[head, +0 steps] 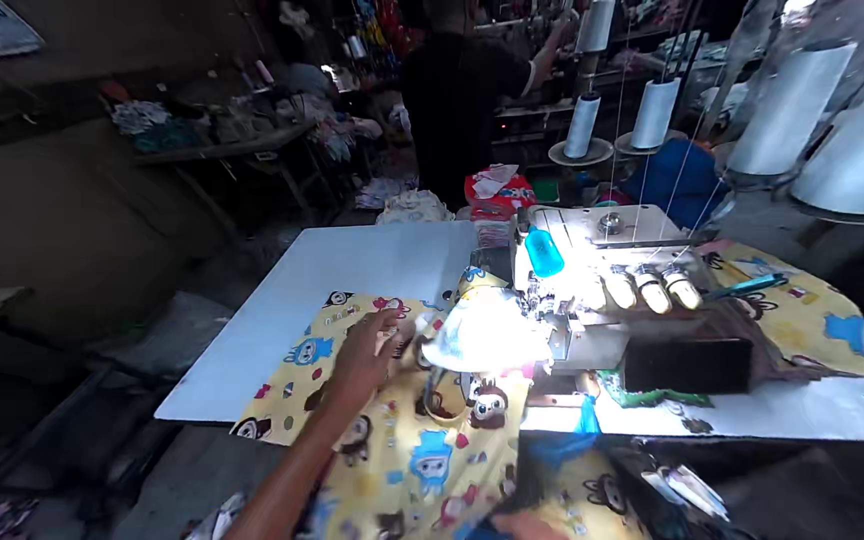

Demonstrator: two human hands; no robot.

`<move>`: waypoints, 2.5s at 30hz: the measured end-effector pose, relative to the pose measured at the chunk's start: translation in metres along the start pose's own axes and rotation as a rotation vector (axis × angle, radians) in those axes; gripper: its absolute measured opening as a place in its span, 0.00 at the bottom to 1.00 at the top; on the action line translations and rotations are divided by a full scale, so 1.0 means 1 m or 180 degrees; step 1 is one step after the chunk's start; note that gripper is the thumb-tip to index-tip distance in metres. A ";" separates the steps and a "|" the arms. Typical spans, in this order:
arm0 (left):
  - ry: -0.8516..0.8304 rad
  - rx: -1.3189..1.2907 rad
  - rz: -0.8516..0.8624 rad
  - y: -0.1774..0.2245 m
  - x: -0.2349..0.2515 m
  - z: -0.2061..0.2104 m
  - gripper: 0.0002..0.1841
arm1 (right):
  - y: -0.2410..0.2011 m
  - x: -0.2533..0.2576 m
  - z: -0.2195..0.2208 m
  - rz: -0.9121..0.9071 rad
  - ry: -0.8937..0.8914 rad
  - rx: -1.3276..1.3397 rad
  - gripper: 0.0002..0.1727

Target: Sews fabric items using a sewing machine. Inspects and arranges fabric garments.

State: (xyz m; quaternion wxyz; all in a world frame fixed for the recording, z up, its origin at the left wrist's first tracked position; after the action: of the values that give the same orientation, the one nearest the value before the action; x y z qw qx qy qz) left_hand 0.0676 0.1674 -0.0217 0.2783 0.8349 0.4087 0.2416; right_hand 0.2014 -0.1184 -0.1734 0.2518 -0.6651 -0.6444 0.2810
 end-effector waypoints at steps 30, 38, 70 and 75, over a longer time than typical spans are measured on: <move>0.0145 0.0028 0.1453 0.118 -0.026 0.047 0.12 | 0.002 0.063 -0.095 0.0249 0.1762 0.2886 0.08; -0.0169 0.1264 0.1976 0.157 -0.076 0.093 0.11 | 0.003 0.052 -0.112 0.0282 0.1779 0.2325 0.05; 0.0339 -0.0015 0.2296 0.135 -0.030 0.086 0.09 | 0.007 0.073 -0.146 0.0165 0.2238 0.2846 0.12; 0.0590 0.0620 0.2388 0.146 -0.044 0.098 0.12 | 0.002 0.068 -0.149 0.0122 0.2305 0.2789 0.17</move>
State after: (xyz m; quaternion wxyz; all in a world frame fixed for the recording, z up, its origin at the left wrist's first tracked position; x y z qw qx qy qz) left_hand 0.1853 0.0307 -0.0045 0.0523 0.9234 0.1198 0.3609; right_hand 0.3076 -0.0467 -0.0721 0.7040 -0.5640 -0.3280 0.2806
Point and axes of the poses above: each hand's wrist, its own x-axis towards the middle knuckle, its own z-axis out of the palm, y = z × x, the point moved 6 cm from there along x, towards the middle knuckle, and after that the axes turned 9 degrees about -x, right-handed, at the moved point
